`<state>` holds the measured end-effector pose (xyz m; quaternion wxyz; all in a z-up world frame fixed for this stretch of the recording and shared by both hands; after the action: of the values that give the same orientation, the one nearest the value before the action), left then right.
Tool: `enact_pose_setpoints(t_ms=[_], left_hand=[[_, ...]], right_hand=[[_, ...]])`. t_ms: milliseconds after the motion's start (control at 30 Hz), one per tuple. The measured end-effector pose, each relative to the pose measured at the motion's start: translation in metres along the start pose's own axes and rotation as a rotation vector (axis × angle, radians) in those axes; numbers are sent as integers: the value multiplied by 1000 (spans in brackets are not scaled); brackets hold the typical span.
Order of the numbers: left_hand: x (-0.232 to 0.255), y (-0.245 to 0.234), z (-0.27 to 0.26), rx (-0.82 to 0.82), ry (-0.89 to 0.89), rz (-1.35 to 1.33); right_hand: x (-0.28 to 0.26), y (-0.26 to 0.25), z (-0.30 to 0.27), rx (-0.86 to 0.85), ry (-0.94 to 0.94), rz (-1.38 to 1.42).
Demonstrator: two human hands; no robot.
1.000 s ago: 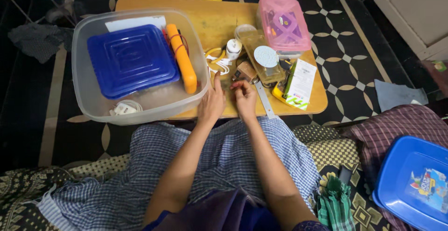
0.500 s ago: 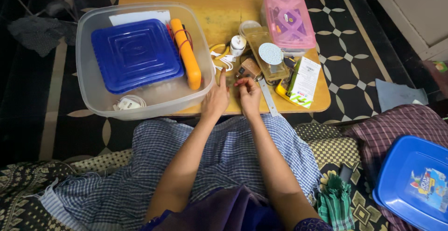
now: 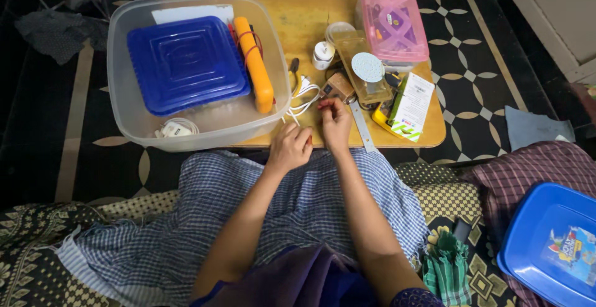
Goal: The person sits on the floor and organizes various small items on a low table into a clear plastic container. They handle a multimeter, a white cable, a small brown box, a white bottle, and other miscellaneous objects, placing them one by one into the container.
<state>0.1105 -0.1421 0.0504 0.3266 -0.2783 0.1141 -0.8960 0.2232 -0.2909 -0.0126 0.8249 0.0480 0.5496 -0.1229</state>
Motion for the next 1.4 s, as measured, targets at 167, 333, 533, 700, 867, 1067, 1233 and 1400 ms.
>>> enact_pose_setpoints(t_ms=[167,333,533,700,867,1067,1233,1400], left_hand=[[5,1,-6,62,99,138],[3,11,-18,69,145,242],[1,-3,-20,123,156,267],[2,-10,-20,174,233,312],[3,-10,-19,137,280,318],[6,-21,-15,172,305,314],[7,-22,-14,184,310,321],[5,-17,-16,142,305,307]], right_hand=[[-47,14,-7,-49,-203,-226],[-72,26,0,-2,-246,-408],[-44,77,44,-149,-160,-889],[13,92,74,-189,-92,-1058],[61,95,95,-258,-178,-1168],[22,84,103,-164,-188,-1113],[-127,68,99,35,-522,-1003],[-225,88,85,-61,-692,-879]])
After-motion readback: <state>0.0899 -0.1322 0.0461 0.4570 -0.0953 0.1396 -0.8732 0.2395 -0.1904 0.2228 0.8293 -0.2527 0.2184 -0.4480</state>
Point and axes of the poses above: each hand's wrist, its own z-axis towards the middle knuckle, its own y-axis out of the palm, x = y × z, the point moved 10 cm from there along z, towards the middle knuckle, and after that the axes turned 7 degrees about x, right-handed, at the moved point
